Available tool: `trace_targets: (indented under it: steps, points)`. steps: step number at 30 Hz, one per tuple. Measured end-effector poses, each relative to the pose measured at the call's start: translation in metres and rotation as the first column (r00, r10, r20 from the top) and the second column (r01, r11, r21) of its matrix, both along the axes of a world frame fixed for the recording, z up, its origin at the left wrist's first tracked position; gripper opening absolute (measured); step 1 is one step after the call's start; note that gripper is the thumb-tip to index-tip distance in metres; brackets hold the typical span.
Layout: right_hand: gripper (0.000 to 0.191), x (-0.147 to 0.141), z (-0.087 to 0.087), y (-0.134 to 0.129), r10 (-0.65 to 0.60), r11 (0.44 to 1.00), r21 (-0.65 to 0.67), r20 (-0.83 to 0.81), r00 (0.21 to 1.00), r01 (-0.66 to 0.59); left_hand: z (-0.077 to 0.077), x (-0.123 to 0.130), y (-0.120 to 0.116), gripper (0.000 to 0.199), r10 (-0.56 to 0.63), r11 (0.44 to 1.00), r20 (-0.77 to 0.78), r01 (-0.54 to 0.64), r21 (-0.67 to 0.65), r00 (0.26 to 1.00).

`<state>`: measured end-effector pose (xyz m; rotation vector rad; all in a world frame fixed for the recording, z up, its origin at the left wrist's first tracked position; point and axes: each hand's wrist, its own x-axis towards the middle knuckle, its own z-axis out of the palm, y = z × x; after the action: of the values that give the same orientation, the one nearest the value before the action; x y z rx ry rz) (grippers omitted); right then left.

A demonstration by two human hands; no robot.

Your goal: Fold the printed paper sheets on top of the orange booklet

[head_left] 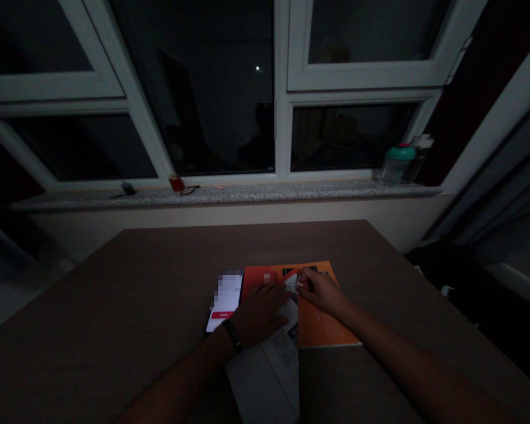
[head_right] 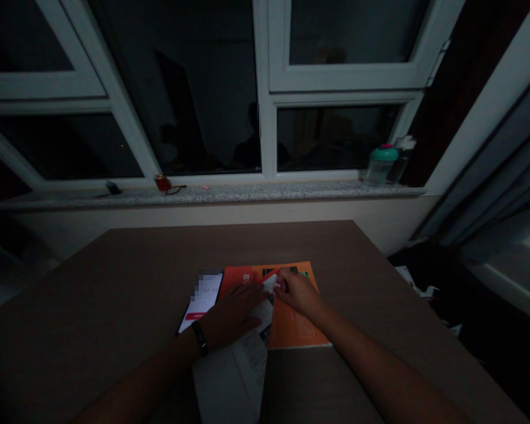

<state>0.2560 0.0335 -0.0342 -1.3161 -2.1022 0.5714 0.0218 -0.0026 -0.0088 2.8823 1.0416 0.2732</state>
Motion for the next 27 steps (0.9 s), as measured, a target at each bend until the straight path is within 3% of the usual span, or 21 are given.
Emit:
trace_targets:
  steps: [9,18,27]
  points:
    - [0.013,-0.002,0.004,-0.010,0.243,0.970,-0.009,0.002,0.970,-0.243,0.002,0.002,-0.001,0.052,0.010,1.000,-0.015,-0.010,-0.005,1.000]
    - [0.014,0.002,-0.001,0.001,-0.005,1.000,-0.003,-0.019,1.000,0.005,0.004,0.001,-0.002,0.059,0.010,0.999,-0.034,-0.012,-0.039,0.999]
    - [0.015,-0.001,0.009,-0.011,0.220,0.976,-0.016,0.010,0.976,-0.219,-0.002,-0.001,0.000,0.058,0.006,0.999,0.029,-0.005,-0.040,1.000]
